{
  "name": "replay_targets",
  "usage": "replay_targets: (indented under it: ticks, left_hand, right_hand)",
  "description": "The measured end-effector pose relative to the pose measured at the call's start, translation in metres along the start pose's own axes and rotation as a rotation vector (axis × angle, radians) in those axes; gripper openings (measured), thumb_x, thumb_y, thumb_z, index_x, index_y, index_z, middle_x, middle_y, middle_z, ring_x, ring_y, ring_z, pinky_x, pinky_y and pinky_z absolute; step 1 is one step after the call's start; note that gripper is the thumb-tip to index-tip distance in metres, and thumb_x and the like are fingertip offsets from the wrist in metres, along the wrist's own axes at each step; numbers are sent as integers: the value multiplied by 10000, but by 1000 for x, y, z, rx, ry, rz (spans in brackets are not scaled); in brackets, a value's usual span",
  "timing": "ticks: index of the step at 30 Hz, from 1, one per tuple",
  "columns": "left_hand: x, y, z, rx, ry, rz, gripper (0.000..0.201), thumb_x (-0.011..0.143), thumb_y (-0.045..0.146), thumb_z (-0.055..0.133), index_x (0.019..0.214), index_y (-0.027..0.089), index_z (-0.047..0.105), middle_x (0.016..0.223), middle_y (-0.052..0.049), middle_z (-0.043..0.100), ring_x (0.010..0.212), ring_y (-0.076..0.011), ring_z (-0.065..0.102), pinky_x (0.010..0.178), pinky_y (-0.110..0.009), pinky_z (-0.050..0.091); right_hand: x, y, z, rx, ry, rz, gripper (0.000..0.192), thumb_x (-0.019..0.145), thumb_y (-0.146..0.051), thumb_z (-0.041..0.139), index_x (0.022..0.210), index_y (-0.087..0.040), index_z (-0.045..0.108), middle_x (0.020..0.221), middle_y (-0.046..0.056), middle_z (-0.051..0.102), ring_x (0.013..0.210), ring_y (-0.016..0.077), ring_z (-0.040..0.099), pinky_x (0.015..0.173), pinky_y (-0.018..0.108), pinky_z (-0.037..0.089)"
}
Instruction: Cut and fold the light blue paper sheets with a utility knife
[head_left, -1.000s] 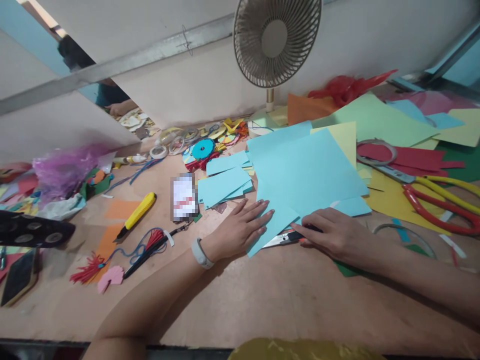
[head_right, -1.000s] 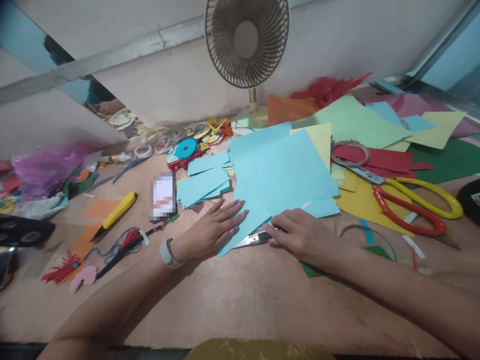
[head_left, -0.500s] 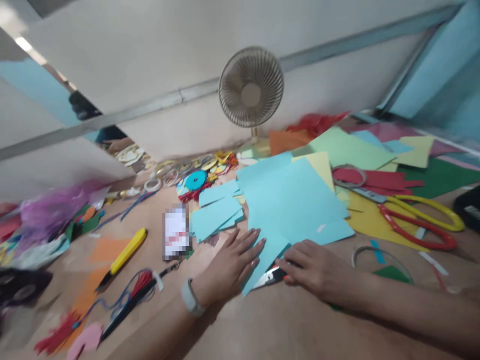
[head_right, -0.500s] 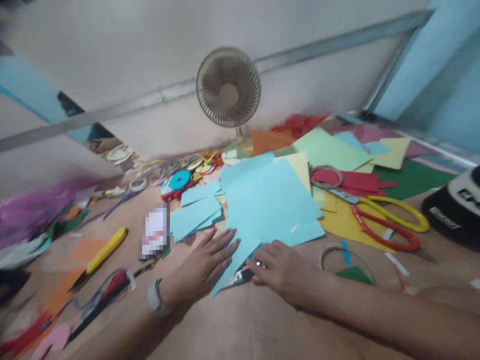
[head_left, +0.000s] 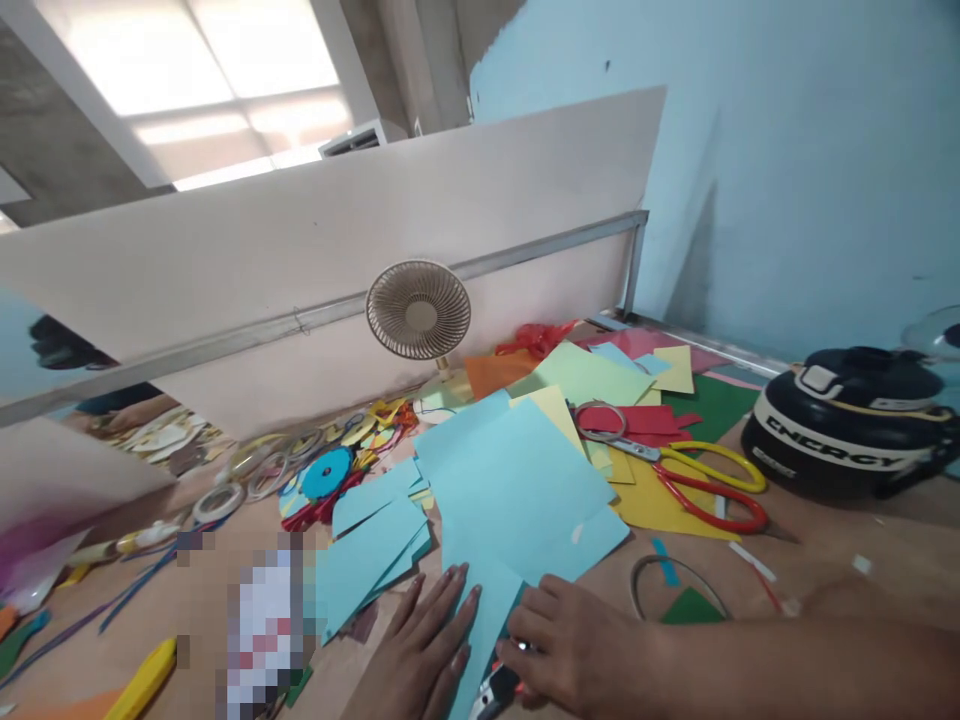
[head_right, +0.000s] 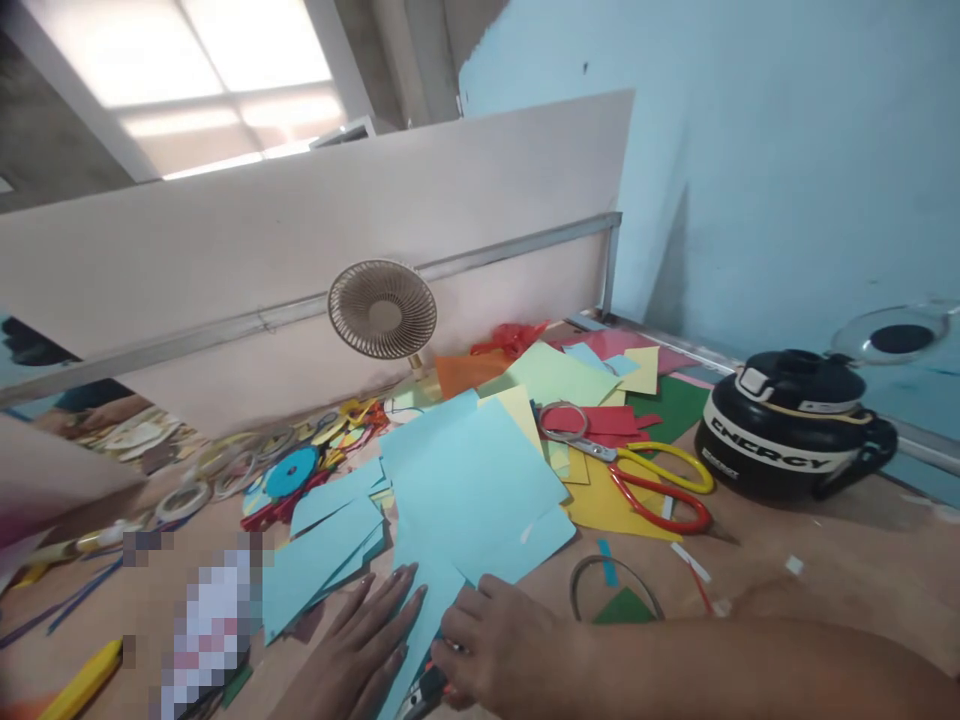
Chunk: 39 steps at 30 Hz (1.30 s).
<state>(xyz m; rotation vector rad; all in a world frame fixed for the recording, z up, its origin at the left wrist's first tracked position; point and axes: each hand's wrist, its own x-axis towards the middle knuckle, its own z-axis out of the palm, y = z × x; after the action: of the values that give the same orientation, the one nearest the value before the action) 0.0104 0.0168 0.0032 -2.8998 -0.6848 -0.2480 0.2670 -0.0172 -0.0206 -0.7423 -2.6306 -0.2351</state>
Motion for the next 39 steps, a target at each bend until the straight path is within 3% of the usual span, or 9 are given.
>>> replay_targets:
  ticks: [9, 13, 16, 18, 21, 26, 30, 34, 39]
  left_hand:
    - [-3, 8, -1, -110, -44, -119, 597, 1046, 250, 411, 1593, 278, 172, 1575, -60, 346, 1424, -239, 400, 1171, -460, 347]
    - [-4, 10, -2, -155, -90, -148, 535, 1058, 271, 398, 1572, 279, 250, 1594, -60, 318, 1459, -240, 338, 1205, -501, 265]
    - [-6, 11, -4, -184, -58, -215, 570, 1054, 353, 410, 1578, 238, 215, 1598, -107, 313, 1481, -272, 289, 1212, -553, 209]
    - [-8, 13, -5, -212, -1, -302, 692, 1009, 484, 485, 1571, 196, 202, 1577, -164, 340, 1466, -317, 314, 1196, -594, 213]
    - [-8, 17, -6, -274, 60, -395, 915, 835, 678, 641, 1507, 165, 293, 1494, -218, 430, 1393, -383, 403, 1153, -643, 264]
    - [-5, 23, -6, -472, 75, -513, 635, 787, 633, 727, 1192, 192, 516, 1440, -202, 456, 1351, -377, 431, 1084, -605, 395]
    - [-6, 21, -4, -602, 43, -565, 495, 776, 568, 771, 1010, 209, 523, 1466, -180, 437, 1395, -367, 377, 1082, -595, 409]
    - [-8, 20, -5, -582, 23, -501, 352, 842, 493, 736, 923, 211, 542, 1519, -140, 417, 1454, -370, 288, 1138, -666, 281]
    - [-8, 31, -17, -544, 104, -364, 122, 982, 340, 578, 943, 226, 595, 1547, -80, 406, 1476, -291, 282, 1196, -596, 233]
  right_hand:
    - [-10, -11, -9, 86, -4, -60, 336, 937, -424, 599, 1127, -147, 595, 937, 58, 675, 778, 199, 553, 643, 353, 386]
    - [-9, -7, -21, 159, 84, -119, 310, 979, -360, 532, 1179, -132, 596, 919, 64, 673, 810, 198, 571, 722, 357, 433]
    - [-10, 26, -31, 35, 208, 61, 284, 1005, -253, 467, 1209, -117, 609, 928, 95, 672, 784, 199, 575, 690, 345, 443]
    - [-15, 62, -35, -62, 166, 232, 302, 1011, -263, 450, 1221, -140, 629, 1008, 123, 664, 838, 207, 589, 723, 345, 463]
    - [-29, 118, -36, -231, 114, 484, 326, 1015, -342, 425, 1047, -181, 707, 911, 109, 649, 790, 221, 585, 661, 344, 457]
    - [-49, 160, -29, -313, 54, 589, 401, 988, -338, 403, 954, -113, 732, 822, 152, 625, 763, 291, 579, 596, 387, 429]
    - [-40, 142, -25, -252, 111, 553, 397, 988, -377, 425, 1112, -124, 704, 973, 178, 660, 918, 337, 604, 745, 493, 486]
    - [-21, 102, -29, -1, 169, 396, 339, 1001, -382, 463, 1232, -208, 640, 1157, 142, 649, 1081, 274, 612, 905, 469, 508]
    - [-7, 49, -39, 640, 23, 263, 499, 929, -505, 591, 1319, -193, 589, 1165, 134, 657, 1075, 203, 627, 856, 343, 547]
